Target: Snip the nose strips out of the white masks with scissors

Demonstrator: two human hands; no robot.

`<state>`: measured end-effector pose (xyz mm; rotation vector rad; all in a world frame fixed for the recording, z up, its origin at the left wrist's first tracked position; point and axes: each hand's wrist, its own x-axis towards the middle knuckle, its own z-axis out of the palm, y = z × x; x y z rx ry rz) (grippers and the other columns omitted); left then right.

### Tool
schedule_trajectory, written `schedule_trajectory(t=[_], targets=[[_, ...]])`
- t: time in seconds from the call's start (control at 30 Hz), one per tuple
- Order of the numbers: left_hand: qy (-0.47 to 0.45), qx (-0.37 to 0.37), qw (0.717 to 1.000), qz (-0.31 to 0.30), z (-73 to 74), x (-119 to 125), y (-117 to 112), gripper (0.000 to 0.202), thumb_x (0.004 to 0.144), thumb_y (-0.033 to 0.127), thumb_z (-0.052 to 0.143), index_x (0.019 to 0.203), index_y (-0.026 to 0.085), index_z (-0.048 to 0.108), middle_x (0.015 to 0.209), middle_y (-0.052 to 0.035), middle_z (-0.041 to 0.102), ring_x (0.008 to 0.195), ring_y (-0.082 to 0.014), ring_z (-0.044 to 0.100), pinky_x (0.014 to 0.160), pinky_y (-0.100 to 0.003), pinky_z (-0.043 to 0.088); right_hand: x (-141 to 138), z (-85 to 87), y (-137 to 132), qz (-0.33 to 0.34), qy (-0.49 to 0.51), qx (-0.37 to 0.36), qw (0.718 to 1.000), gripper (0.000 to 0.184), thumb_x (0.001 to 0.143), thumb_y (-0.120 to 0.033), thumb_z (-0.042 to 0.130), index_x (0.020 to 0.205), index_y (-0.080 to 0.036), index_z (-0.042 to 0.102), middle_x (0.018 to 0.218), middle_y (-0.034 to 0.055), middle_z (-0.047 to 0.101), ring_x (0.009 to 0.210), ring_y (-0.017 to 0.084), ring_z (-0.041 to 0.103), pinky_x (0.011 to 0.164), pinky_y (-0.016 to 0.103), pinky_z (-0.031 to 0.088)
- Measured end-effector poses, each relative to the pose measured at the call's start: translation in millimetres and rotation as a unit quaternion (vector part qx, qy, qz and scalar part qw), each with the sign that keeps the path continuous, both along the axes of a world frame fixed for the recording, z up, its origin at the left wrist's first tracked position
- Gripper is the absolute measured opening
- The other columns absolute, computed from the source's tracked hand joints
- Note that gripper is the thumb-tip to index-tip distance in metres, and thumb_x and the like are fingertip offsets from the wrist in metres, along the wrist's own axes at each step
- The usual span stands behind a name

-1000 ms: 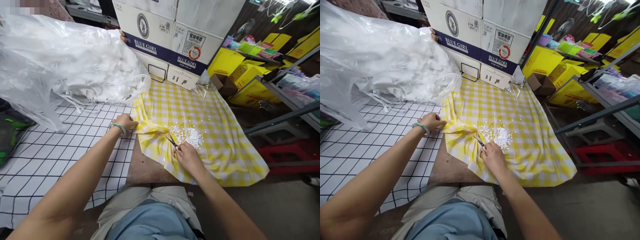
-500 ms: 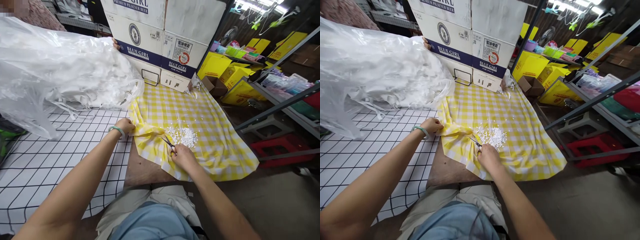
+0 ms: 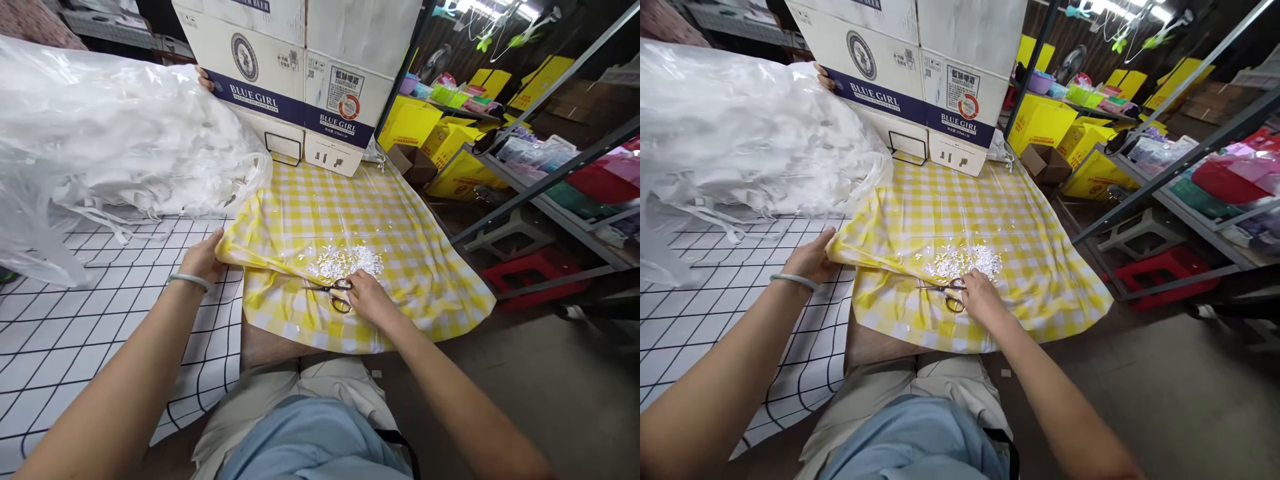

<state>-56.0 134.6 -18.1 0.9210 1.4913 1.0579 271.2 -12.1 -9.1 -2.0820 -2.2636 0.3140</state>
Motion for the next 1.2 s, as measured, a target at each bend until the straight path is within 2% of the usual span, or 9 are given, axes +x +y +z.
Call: schedule_trajectory(t=[0.17,0.33,0.53,0.67,0.83,0.93,1.0,1.1,1.2], targets=[[-0.084,-0.029,0.984,-0.155,4.1,-0.4,-17.8,0.037,0.065,0.037,0.088,0.087,0.010,0.073,0.090,-0.0127,0.075,0.077,-0.0226,0.070,0.062,-0.030,0.058,-0.5,5.2,13.8,0.081,-0.029,-0.007,0.996,0.023,0.084,-0.001,0.052,0.096,-0.014,0.067,0.106,0.0119,0.063,0.100,0.022,0.059,0.087,0.030,0.047],[-0.104,0.008,0.969,-0.223,13.0,9.3,-27.1,0.039,0.051,0.029,0.094,0.083,0.018,0.074,0.094,-0.0082,0.078,0.098,-0.0276,0.071,0.083,-0.034,0.060,1.1,2.4,23.1,0.135,-0.027,-0.011,0.990,0.024,0.076,0.003,0.056,0.087,-0.016,0.066,0.094,0.0100,0.065,0.087,0.021,0.062,0.076,0.028,0.047],[-0.156,0.017,0.964,-0.213,29.8,27.8,-45.7,0.048,0.061,0.034,0.089,0.101,0.018,0.069,0.099,-0.0070,0.078,0.089,-0.0224,0.074,0.076,-0.028,0.061,39.0,7.4,16.1,0.125,0.046,0.064,0.989,0.019,0.079,-0.002,0.051,0.085,-0.018,0.059,0.091,0.0056,0.063,0.080,0.016,0.062,0.073,0.025,0.048],[-0.172,-0.034,0.957,-0.230,48.5,36.6,-82.4,0.045,0.067,0.034,0.085,0.105,0.015,0.069,0.098,-0.0128,0.077,0.081,-0.0261,0.076,0.069,-0.034,0.063,64.5,8.0,-4.3,0.079,0.103,0.142,0.981,0.015,0.085,-0.009,0.046,0.091,-0.020,0.053,0.089,0.0051,0.061,0.076,0.015,0.061,0.071,0.025,0.050],[-0.120,-0.133,0.972,-0.152,65.8,-8.2,-142.0,0.040,0.067,0.042,0.083,0.096,0.017,0.071,0.087,-0.0121,0.077,0.073,-0.0274,0.074,0.066,-0.038,0.063,80.5,3.4,-24.4,0.061,0.132,0.177,0.973,0.010,0.084,-0.015,0.049,0.093,-0.020,0.053,0.081,0.0033,0.061,0.067,0.016,0.060,0.064,0.026,0.049],[0.032,-0.115,0.988,-0.097,52.9,-53.5,-169.0,0.043,0.064,0.053,0.079,0.087,0.018,0.068,0.079,-0.0071,0.074,0.071,-0.0247,0.070,0.061,-0.033,0.058,67.8,3.8,-24.6,0.089,0.136,0.159,0.974,0.009,0.084,-0.015,0.050,0.088,-0.021,0.054,0.079,0.0027,0.062,0.067,0.016,0.060,0.063,0.026,0.047],[0.176,-0.089,0.977,-0.083,34.1,-76.3,-181.8,0.043,0.064,0.060,0.072,0.075,0.019,0.063,0.068,-0.0026,0.067,0.063,-0.0201,0.064,0.053,-0.028,0.050,45.7,3.1,-20.5,0.114,0.122,0.128,0.978,0.011,0.084,-0.013,0.050,0.088,-0.021,0.056,0.083,0.0033,0.065,0.072,0.017,0.062,0.066,0.025,0.047],[0.306,-0.083,0.946,-0.068,5.6,-90.7,-193.3,0.038,0.066,0.057,0.065,0.065,0.020,0.056,0.058,0.0009,0.057,0.055,-0.0161,0.053,0.049,-0.025,0.038,2.6,-3.3,-13.5,0.143,0.078,0.075,0.984,0.017,0.084,-0.010,0.049,0.093,-0.020,0.059,0.091,0.0050,0.068,0.083,0.018,0.065,0.073,0.026,0.046],[0.364,-0.076,0.926,-0.067,-6.5,-92.4,-198.8,0.027,0.070,0.048,0.061,0.069,0.021,0.058,0.060,0.0009,0.060,0.060,-0.0176,0.055,0.054,-0.026,0.036,-27.8,-9.9,-11.8,0.164,0.053,0.052,0.984,0.021,0.083,-0.007,0.049,0.095,-0.019,0.062,0.093,0.0069,0.069,0.084,0.020,0.065,0.073,0.027,0.045]])
